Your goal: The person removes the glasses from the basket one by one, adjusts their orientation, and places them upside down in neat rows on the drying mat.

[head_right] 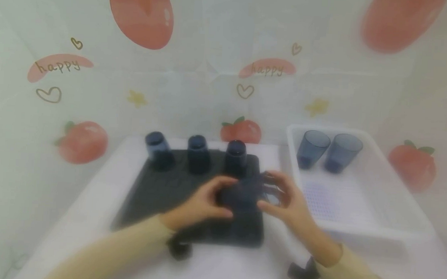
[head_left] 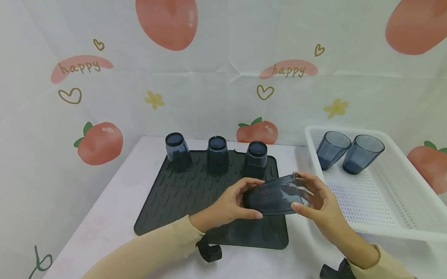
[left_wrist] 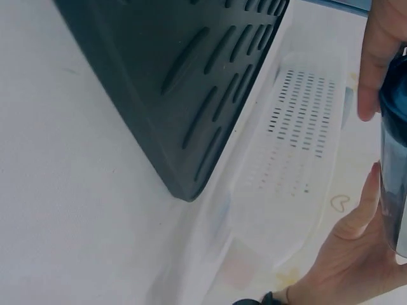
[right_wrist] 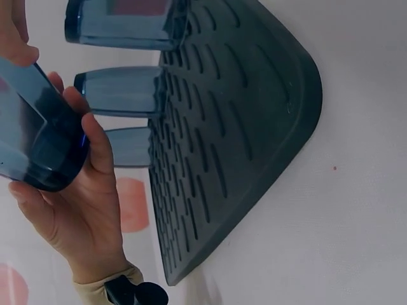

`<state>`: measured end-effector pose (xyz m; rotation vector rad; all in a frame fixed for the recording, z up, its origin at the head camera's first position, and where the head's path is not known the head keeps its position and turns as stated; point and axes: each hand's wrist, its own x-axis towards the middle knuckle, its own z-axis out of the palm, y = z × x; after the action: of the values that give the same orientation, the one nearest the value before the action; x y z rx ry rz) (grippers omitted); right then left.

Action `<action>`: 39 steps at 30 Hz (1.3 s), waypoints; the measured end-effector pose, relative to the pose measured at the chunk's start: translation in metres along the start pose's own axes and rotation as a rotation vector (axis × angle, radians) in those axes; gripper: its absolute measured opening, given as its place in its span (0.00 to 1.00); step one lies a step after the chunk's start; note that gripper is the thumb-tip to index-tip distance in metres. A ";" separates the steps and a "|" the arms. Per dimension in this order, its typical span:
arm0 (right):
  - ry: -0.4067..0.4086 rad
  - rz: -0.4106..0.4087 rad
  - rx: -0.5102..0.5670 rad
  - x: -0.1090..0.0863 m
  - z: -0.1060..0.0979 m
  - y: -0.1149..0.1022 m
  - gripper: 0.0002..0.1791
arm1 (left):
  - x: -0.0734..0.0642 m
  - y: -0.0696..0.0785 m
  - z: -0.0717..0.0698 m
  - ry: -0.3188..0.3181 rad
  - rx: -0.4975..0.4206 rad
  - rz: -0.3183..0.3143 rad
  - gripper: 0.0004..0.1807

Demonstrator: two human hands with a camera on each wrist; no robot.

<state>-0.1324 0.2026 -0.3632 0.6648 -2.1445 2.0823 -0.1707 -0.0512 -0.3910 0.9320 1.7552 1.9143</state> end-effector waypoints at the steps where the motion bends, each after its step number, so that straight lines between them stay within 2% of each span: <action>1: -0.006 -0.002 0.008 0.000 0.000 0.000 0.34 | 0.000 0.000 0.000 0.005 -0.003 0.007 0.40; 11: -0.104 0.007 0.068 0.004 -0.004 -0.002 0.37 | -0.003 0.000 0.001 0.069 0.007 0.097 0.38; 17: -0.148 0.007 0.083 0.007 -0.005 -0.003 0.38 | -0.004 -0.001 -0.001 0.099 0.002 0.105 0.39; 25: -0.192 0.053 0.028 0.007 -0.007 -0.005 0.39 | -0.005 -0.002 -0.004 0.139 -0.035 0.165 0.40; 32: -0.213 0.087 -0.013 0.007 -0.009 0.001 0.38 | -0.006 -0.001 -0.008 0.181 -0.049 0.214 0.42; 39: -0.235 0.122 -0.082 0.007 -0.010 0.005 0.40 | -0.008 0.000 -0.014 0.210 -0.038 0.277 0.38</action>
<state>-0.1427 0.2106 -0.3652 0.8270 -2.4383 2.0514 -0.1744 -0.0669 -0.3930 1.0393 1.7723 2.2852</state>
